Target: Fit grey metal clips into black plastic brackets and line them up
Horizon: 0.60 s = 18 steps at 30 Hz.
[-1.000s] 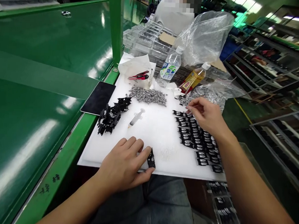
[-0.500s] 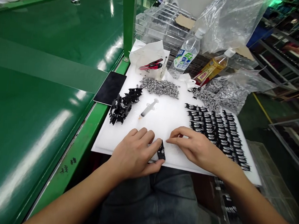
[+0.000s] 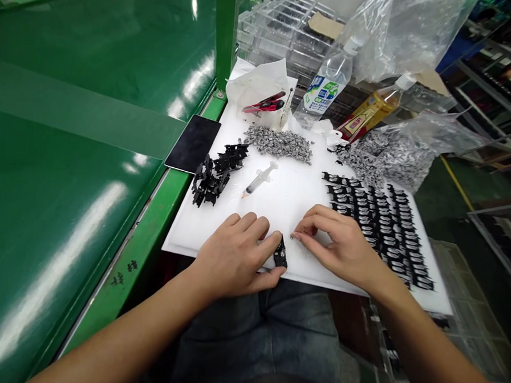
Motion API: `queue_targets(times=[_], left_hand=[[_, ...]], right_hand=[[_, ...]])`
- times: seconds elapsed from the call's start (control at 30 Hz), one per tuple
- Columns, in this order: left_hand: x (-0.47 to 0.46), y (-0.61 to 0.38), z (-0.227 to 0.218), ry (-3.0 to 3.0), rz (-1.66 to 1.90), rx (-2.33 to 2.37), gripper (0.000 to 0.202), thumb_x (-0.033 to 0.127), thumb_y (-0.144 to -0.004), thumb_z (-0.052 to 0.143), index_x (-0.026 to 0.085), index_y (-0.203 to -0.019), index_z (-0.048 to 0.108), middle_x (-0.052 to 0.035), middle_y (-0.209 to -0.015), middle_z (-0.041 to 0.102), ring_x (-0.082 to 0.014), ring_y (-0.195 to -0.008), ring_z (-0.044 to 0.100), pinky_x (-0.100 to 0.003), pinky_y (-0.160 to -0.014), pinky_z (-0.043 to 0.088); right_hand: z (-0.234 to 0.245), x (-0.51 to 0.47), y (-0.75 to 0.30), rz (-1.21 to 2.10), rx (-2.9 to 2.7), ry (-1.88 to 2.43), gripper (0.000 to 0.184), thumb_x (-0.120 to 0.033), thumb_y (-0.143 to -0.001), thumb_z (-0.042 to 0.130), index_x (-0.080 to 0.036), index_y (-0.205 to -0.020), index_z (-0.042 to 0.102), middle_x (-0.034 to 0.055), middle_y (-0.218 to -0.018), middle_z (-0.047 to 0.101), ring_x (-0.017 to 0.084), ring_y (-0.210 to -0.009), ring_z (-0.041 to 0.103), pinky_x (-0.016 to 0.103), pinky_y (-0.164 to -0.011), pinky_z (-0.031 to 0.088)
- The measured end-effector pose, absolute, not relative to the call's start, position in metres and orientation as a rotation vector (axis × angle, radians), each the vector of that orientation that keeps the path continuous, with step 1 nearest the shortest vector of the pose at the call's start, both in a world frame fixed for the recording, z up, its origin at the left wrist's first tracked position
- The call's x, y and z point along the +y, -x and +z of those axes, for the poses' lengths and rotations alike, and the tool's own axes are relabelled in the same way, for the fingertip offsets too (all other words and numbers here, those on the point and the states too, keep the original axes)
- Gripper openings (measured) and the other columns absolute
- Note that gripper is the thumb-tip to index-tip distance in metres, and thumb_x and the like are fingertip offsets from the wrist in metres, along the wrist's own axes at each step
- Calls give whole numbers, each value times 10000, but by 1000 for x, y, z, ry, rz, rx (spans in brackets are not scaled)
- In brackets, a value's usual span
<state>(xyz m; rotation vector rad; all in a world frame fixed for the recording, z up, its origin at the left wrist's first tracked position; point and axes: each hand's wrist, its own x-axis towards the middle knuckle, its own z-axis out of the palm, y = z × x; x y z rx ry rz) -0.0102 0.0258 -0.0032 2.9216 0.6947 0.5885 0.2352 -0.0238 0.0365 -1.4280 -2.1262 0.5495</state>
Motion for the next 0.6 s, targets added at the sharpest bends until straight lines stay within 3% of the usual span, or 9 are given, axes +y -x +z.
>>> queue_targets(times=[0.33,0.6], left_hand=[[25,10,-5,-2917,654,684,406,585,-1005,530,204,-1092,639,-56,-968,590,-264,-872,538,-417,-715,372],[25,9,-6,-2925,634,682,406,591,-1004,526,207,-1071,641,-60,-969,592,-266,-874,543,-421,-711,381]], right_hand=[[28,-45,-206,453,-2222,1266,101,-78,-995,653,-145,-1049,707,60,-945,637,142,-805,618,277,-734,523],[25,-50,-206,274,-2337,1320,102,-99,-1002,645,-148,-1036,728,75,-917,662,167,-770,612,305,-673,517]])
